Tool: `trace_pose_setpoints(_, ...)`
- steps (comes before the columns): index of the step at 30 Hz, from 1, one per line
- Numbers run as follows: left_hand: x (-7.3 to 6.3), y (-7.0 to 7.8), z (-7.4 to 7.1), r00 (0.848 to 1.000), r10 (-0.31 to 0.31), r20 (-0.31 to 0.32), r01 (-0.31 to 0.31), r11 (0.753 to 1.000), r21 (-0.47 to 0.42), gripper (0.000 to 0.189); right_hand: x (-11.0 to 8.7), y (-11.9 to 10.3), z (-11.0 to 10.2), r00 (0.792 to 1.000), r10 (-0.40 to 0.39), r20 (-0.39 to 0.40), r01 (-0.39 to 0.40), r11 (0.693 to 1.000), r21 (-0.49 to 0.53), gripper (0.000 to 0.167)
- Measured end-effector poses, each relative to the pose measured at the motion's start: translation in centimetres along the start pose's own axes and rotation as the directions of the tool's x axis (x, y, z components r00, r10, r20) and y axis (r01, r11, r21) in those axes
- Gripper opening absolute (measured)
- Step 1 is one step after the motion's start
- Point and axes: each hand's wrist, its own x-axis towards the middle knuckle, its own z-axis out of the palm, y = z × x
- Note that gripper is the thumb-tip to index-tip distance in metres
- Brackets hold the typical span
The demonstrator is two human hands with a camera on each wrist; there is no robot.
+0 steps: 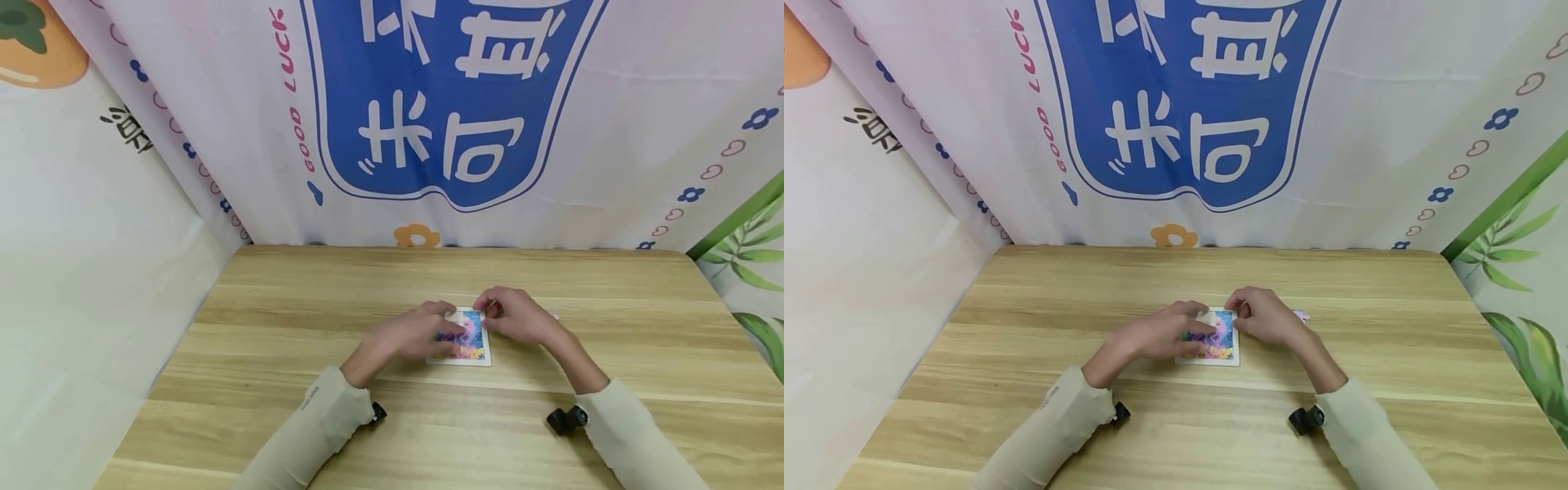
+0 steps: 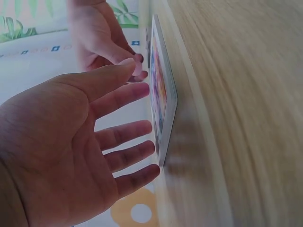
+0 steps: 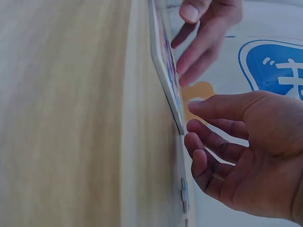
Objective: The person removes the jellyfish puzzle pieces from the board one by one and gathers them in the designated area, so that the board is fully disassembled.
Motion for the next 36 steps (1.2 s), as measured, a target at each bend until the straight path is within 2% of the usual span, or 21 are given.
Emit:
trace_pose_setpoints(5, 0.1, 0.1, 0.1, 1.000, 0.014, 0.004, -0.014, 1.000, 0.002, 0.042, 0.3, -0.2, 0.5, 1.000, -0.013, 0.018, 0.013, 1.000, 0.001, 0.022)
trace_pose_setpoints(11, 0.2, 0.4, 0.1, 1.000, 0.002, 0.007, -0.002, 0.999, -0.032, 0.041, 0.5, -0.2, 0.8, 0.999, -0.016, 0.029, 0.016, 1.000, -0.005, 0.024)
trace_pose_setpoints(19, 0.2, 0.4, 0.2, 0.999, 0.007, 0.044, -0.005, 0.999, -0.037, 0.043, 0.4, 0.0, 1.4, 1.000, -0.013, 0.021, 0.013, 1.000, -0.007, 0.030)
trace_pose_setpoints(26, 0.0, 0.4, 0.4, 1.000, 0.000, 0.027, 0.001, 0.999, -0.042, 0.043, -0.1, 0.0, 1.7, 1.000, -0.030, 0.004, 0.030, 1.000, -0.005, 0.029)
trace_pose_setpoints(31, 0.0, 0.3, 0.4, 1.000, -0.013, 0.016, 0.014, 0.998, -0.060, 0.042, -0.1, -0.7, 1.4, 0.998, -0.062, 0.013, 0.062, 0.997, -0.052, 0.028)
trace_pose_setpoints(36, 0.2, 0.3, 0.4, 1.000, -0.026, 0.004, 0.027, 0.997, -0.078, 0.040, 0.6, -0.9, 1.1, 0.999, -0.034, 0.021, 0.035, 0.997, -0.065, 0.032)
